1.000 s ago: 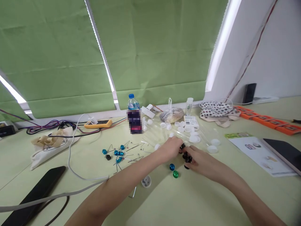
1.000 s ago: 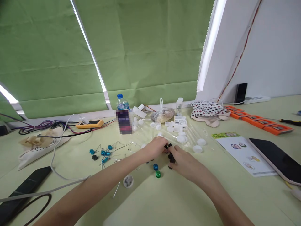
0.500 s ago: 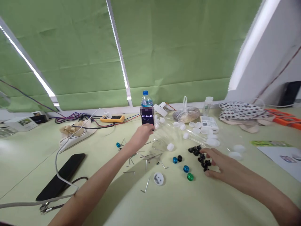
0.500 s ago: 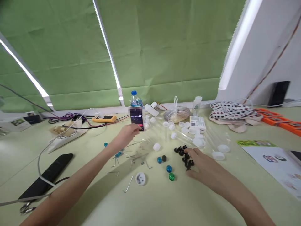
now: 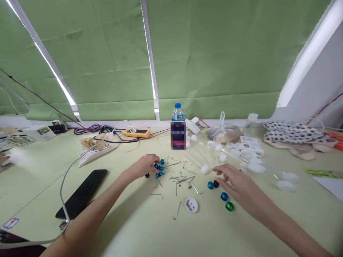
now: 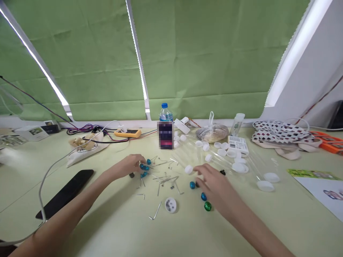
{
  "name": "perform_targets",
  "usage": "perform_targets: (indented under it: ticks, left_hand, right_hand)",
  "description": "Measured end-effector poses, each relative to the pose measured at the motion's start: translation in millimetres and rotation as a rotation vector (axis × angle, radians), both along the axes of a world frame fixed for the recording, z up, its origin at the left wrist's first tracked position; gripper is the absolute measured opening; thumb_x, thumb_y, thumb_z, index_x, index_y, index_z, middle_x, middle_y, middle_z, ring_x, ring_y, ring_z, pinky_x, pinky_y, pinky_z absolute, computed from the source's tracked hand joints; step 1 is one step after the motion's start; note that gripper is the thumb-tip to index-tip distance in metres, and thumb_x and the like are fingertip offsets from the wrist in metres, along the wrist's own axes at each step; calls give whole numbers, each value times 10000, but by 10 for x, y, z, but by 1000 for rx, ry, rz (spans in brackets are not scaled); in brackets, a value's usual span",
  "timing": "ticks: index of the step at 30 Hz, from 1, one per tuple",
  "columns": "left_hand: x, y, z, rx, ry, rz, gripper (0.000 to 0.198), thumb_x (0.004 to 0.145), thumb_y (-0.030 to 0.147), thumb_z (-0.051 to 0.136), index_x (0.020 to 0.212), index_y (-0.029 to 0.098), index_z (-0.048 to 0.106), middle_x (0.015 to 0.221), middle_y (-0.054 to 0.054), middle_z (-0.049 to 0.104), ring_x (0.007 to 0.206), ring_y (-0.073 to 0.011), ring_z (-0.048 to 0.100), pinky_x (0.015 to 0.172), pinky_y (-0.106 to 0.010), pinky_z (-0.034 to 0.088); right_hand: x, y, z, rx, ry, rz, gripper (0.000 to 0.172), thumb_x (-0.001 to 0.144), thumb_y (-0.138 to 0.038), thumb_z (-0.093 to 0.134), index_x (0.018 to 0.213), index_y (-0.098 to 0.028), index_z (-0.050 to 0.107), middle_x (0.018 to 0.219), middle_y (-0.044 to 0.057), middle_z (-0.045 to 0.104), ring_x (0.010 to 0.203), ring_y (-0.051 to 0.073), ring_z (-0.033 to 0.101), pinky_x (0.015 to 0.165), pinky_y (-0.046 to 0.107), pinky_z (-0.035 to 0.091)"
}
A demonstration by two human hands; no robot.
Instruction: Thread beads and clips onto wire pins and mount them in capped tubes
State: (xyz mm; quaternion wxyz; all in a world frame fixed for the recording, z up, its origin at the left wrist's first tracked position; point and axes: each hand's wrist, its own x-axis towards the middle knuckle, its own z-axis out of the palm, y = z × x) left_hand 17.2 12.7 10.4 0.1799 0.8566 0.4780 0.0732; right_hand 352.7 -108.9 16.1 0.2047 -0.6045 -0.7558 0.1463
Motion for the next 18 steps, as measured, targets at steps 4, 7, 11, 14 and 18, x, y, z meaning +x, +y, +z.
perform_targets:
  ticks: [4, 7, 11, 14, 18]
  left_hand:
    - [65, 20, -66, 35, 24, -23, 162, 727, 138, 616, 860, 210, 675, 910, -36, 677, 839, -215, 630, 695, -250, 434]
    - [88, 10, -86, 53, 27, -35, 173, 738, 111, 591, 856, 206, 675, 914, -41, 682, 829, -213, 633, 706, -252, 432]
    - [107, -31, -80, 70, 18, -44, 178, 747, 100, 573, 857, 192, 678, 912, -52, 691, 812, -208, 641, 700, -247, 440]
    - [101, -45, -67, 82, 10, -47, 170, 765, 102, 552, 838, 188, 679, 902, -56, 695, 828, -210, 643, 719, -249, 448]
    - [41, -55, -5, 126, -18, -34, 171, 810, 132, 514, 839, 190, 672, 899, -60, 681, 826, -210, 631, 741, -269, 450]
  right_hand:
    - [-653, 321, 91, 20, -19, 194, 246, 984, -184, 414, 1130, -235, 605, 1146, 60, 633, 1014, 206, 624, 878, 346, 493]
    - [-1105, 724, 46, 22, -48, 273, 249, 961, -275, 566, 1190, -181, 593, 1186, 73, 622, 1002, 214, 631, 853, 419, 528]
    - [-1514, 1167, -107, 14, -101, 305, 306, 949, -301, 595, 1227, -173, 576, 1227, 85, 607, 1008, 223, 638, 838, 428, 546]
    - [-1633, 1278, -158, 21, -129, 306, 300, 947, -301, 597, 1218, -173, 581, 1219, 84, 611, 1003, 221, 640, 835, 424, 546]
    - [-1380, 1154, 1, 76, -148, 215, 297, 949, -301, 595, 1215, -171, 583, 1221, 84, 611, 1011, 223, 637, 843, 430, 543]
